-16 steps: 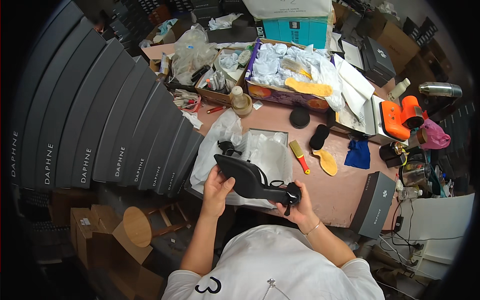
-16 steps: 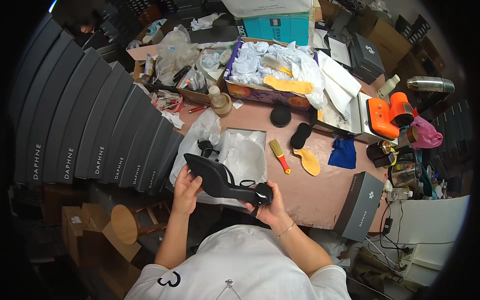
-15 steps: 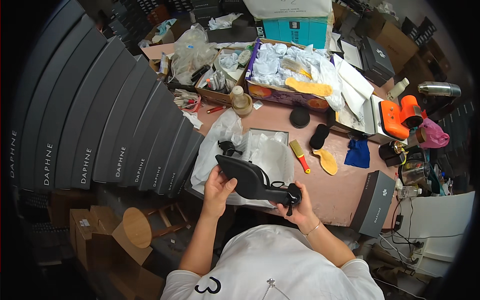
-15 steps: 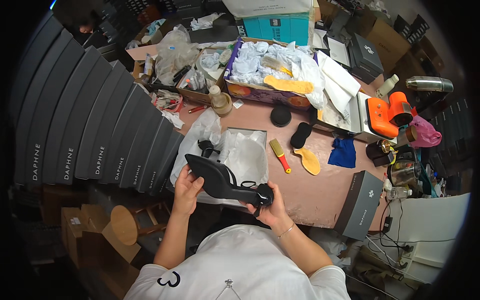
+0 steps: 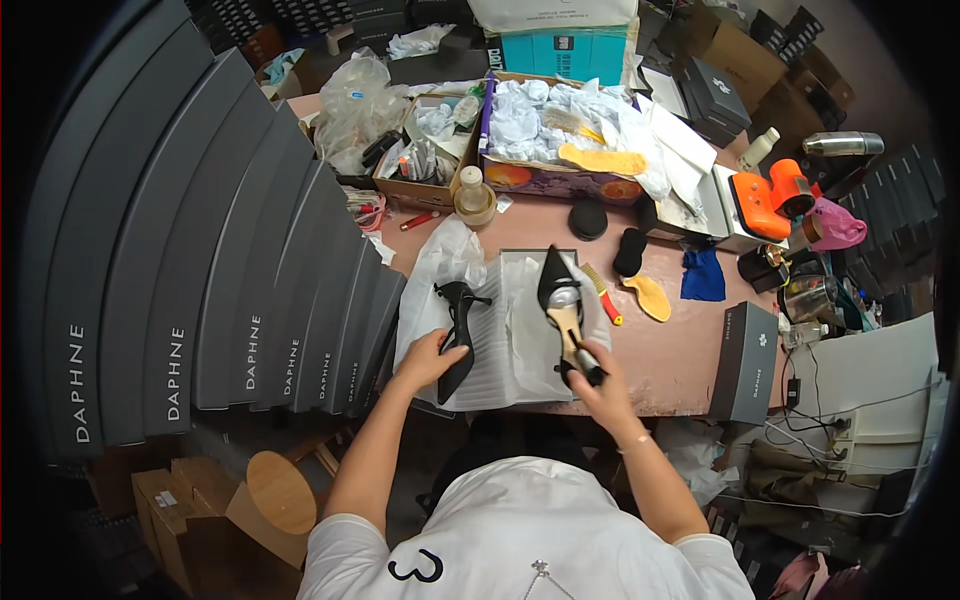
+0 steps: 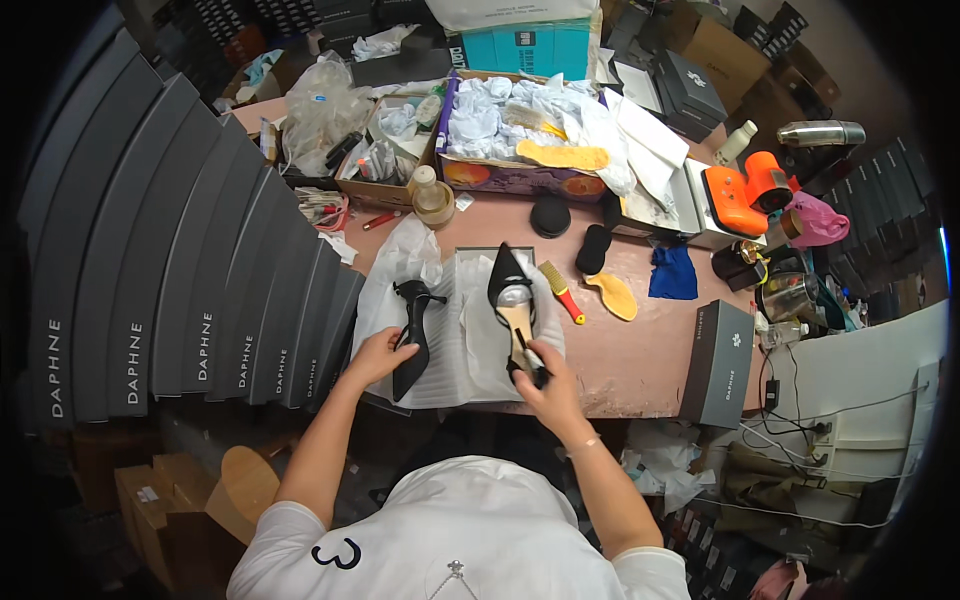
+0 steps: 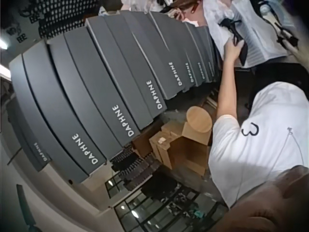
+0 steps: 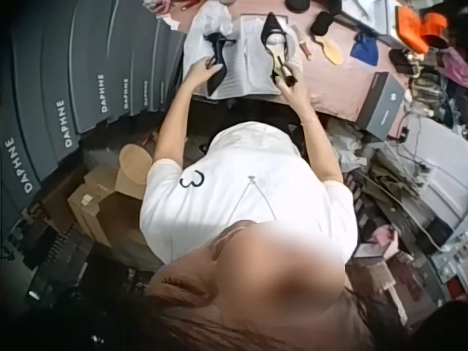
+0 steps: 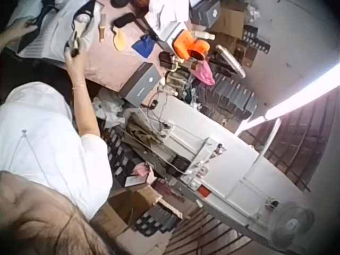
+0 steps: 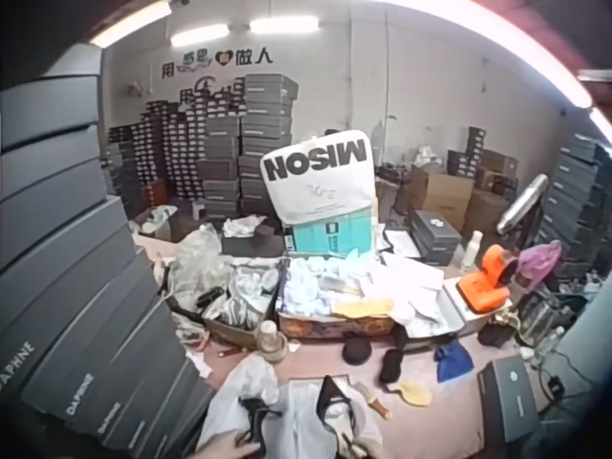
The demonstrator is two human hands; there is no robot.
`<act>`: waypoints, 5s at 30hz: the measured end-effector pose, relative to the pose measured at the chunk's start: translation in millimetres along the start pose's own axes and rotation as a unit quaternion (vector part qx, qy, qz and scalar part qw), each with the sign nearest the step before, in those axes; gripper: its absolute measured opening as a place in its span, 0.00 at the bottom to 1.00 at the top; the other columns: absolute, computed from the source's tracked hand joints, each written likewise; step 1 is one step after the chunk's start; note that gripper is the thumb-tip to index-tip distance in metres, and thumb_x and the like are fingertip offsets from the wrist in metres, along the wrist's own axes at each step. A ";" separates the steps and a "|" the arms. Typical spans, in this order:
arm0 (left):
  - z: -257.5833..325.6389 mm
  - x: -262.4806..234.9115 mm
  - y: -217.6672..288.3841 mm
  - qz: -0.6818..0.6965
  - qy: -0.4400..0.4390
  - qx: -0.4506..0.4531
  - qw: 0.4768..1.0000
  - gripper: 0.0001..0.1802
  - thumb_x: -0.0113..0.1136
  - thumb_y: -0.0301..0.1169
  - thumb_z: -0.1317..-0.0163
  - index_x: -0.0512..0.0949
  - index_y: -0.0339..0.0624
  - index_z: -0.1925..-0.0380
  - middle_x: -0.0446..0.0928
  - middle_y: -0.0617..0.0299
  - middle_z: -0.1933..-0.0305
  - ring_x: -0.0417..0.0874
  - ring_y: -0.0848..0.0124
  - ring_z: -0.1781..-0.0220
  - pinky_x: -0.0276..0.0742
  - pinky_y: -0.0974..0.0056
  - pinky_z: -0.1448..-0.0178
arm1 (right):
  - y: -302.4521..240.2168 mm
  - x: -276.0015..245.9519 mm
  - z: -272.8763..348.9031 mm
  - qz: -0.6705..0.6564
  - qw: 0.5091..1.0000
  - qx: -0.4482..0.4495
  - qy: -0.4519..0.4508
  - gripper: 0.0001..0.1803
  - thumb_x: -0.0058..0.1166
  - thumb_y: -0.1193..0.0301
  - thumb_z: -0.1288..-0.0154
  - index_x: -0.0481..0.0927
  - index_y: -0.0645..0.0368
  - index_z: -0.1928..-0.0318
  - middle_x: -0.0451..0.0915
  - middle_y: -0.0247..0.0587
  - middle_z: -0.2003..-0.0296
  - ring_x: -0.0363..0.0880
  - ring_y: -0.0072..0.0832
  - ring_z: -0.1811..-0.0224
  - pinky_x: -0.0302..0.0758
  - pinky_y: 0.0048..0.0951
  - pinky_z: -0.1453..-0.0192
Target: Inspecting and wrapping high-heeled shoes in tissue paper before placing them into boxes.
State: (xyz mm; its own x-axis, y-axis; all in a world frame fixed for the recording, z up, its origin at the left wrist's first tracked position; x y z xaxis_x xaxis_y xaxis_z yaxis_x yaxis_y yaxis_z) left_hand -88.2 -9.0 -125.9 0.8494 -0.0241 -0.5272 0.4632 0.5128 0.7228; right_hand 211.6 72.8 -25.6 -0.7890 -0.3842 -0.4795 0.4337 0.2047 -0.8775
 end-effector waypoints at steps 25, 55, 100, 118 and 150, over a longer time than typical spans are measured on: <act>122.6 -2.5 97.2 0.186 -0.096 0.109 0.972 0.28 0.69 0.25 0.49 0.73 0.37 0.46 0.78 0.62 0.53 0.77 0.73 0.52 0.73 0.67 0.45 | -94.0 64.5 -26.8 -0.529 0.786 0.100 -0.303 0.34 0.63 0.71 0.41 0.61 0.62 0.38 0.72 0.36 0.48 0.72 0.24 0.46 0.71 0.29 0.41; 101.8 36.8 75.1 0.622 -0.017 0.110 0.775 0.26 0.44 0.42 0.29 0.59 0.38 0.38 0.77 0.48 0.53 0.81 0.62 0.57 0.78 0.60 0.51 | 21.6 41.8 -1.3 -0.327 0.913 0.228 -0.085 0.39 0.53 0.80 0.38 0.50 0.62 0.29 0.75 0.39 0.57 0.75 0.21 0.59 0.73 0.22 0.55; -59.5 -31.9 168.4 -0.234 0.102 0.130 0.958 0.30 0.51 0.35 0.36 0.59 0.48 0.34 0.80 0.47 0.66 0.81 0.49 0.63 0.76 0.49 0.60 | 3.1 -40.8 -9.9 -0.371 0.890 0.140 -0.225 0.39 0.61 0.67 0.45 0.58 0.63 0.35 0.70 0.50 0.44 0.78 0.31 0.55 0.80 0.34 0.51; 67.8 -37.2 183.7 -0.183 0.155 0.261 0.935 0.24 0.56 0.20 0.47 0.72 0.36 0.47 0.71 0.45 0.45 0.77 0.46 0.53 0.75 0.54 0.50 | -32.8 -46.3 41.2 -0.701 0.568 0.119 -0.415 0.53 0.68 0.56 0.53 0.51 0.63 0.33 0.66 0.61 0.42 0.78 0.41 0.62 0.80 0.31 0.76; 168.6 35.4 21.7 0.697 0.065 0.003 0.714 0.31 0.63 0.40 0.42 0.67 0.38 0.42 0.74 0.59 0.46 0.75 0.61 0.44 0.72 0.55 0.40 | -116.7 108.5 99.4 -0.030 0.980 -0.147 -0.133 0.29 0.56 0.59 0.40 0.70 0.58 0.41 0.72 0.45 0.46 0.72 0.40 0.45 0.69 0.36 0.41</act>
State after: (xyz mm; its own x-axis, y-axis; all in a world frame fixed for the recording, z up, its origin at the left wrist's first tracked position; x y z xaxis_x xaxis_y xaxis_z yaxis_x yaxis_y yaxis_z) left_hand -5.4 -143.5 -53.6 0.4554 0.5854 0.6707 -0.8084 -0.0437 0.5870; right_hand 118.7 -82.3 25.3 -0.6506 -0.6173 -0.4425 0.2151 0.4090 -0.8868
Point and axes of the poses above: each hand's wrist, its own z-axis away from the middle knuckle, its own x-axis out of the palm, y = z × x, the point moved 6 cm from there along -z, towards the middle knuckle
